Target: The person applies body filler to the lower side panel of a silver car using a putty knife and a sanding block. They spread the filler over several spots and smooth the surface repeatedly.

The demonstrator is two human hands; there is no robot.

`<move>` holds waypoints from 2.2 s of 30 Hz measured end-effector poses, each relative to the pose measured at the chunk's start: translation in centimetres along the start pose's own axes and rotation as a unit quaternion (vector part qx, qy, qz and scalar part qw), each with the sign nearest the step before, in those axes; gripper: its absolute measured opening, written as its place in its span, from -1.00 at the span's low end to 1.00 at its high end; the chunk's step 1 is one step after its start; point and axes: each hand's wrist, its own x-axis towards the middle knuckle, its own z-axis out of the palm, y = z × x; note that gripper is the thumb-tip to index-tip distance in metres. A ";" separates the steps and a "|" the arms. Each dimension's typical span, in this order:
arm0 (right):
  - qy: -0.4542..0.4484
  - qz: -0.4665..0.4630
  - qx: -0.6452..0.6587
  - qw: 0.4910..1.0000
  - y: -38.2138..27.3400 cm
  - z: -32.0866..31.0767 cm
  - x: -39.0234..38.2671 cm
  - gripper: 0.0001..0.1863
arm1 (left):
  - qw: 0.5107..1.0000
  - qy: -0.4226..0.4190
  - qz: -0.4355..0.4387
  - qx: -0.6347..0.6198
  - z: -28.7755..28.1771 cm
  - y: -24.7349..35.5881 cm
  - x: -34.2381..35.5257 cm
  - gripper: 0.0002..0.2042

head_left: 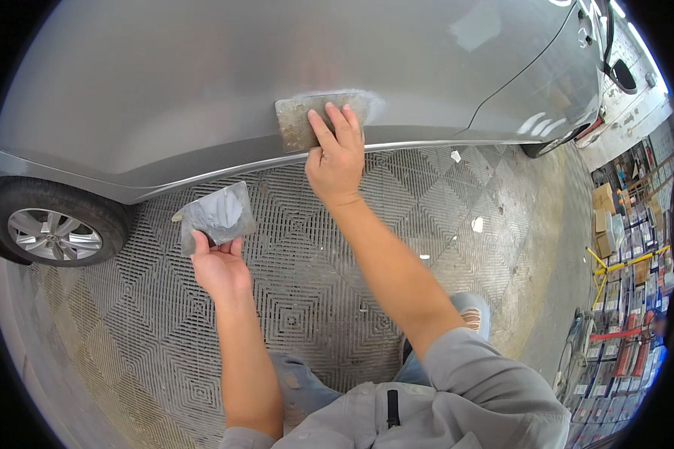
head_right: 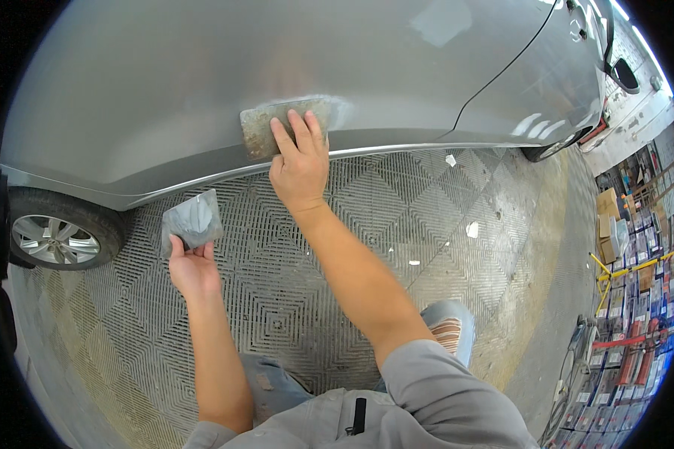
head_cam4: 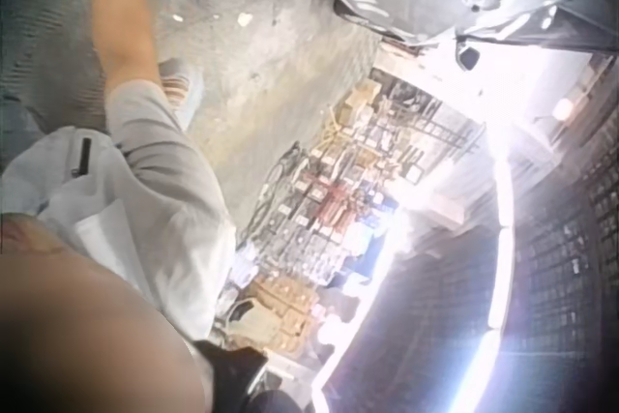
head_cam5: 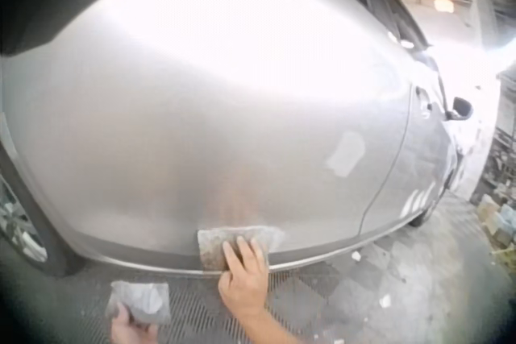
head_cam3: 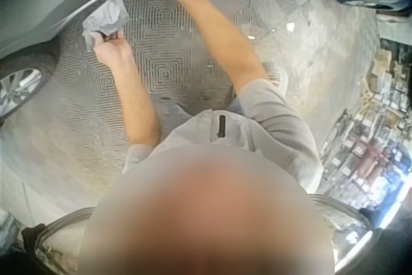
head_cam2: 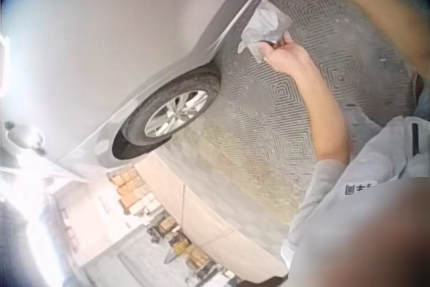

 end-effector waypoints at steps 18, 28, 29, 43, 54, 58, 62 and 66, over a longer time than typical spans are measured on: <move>-0.019 0.010 0.009 1.000 0.0 -0.3 -2.4 -0.50 | 0.999 -0.038 -0.010 -0.005 0.1 -0.2 -0.4 -0.72; 0.029 0.013 0.007 0.999 2.8 -0.6 0.0 -0.47 | 0.998 -0.041 -0.022 0.035 0.1 -1.0 -0.4 -0.70; 0.030 0.010 0.011 0.999 2.9 -0.4 -0.3 -0.47 | 0.998 -0.041 -0.022 0.037 0.1 -1.1 -0.5 -0.70; 0.020 0.024 0.018 0.999 5.5 -1.1 -1.4 -0.47 | 0.995 -0.051 -0.045 0.073 0.0 -1.7 -0.5 -0.70; 0.002 0.000 -0.005 1.000 6.1 -2.2 -0.8 -0.50 | 0.995 -0.068 -0.047 0.061 -0.1 -2.2 -0.2 -0.71; 0.001 -0.012 0.010 1.000 6.0 -0.9 -2.6 -0.49 | 0.995 -0.061 -0.044 0.067 -0.2 -2.4 -0.2 -0.70; -0.028 0.004 0.026 0.999 4.9 -2.3 -6.4 -0.46 | 0.995 -0.060 -0.050 0.065 -0.3 -2.4 -0.1 -0.71; -0.009 0.003 0.021 1.000 3.6 -2.6 -4.5 -0.48 | 0.995 -0.070 -0.052 0.055 -0.2 -2.1 -0.1 -0.70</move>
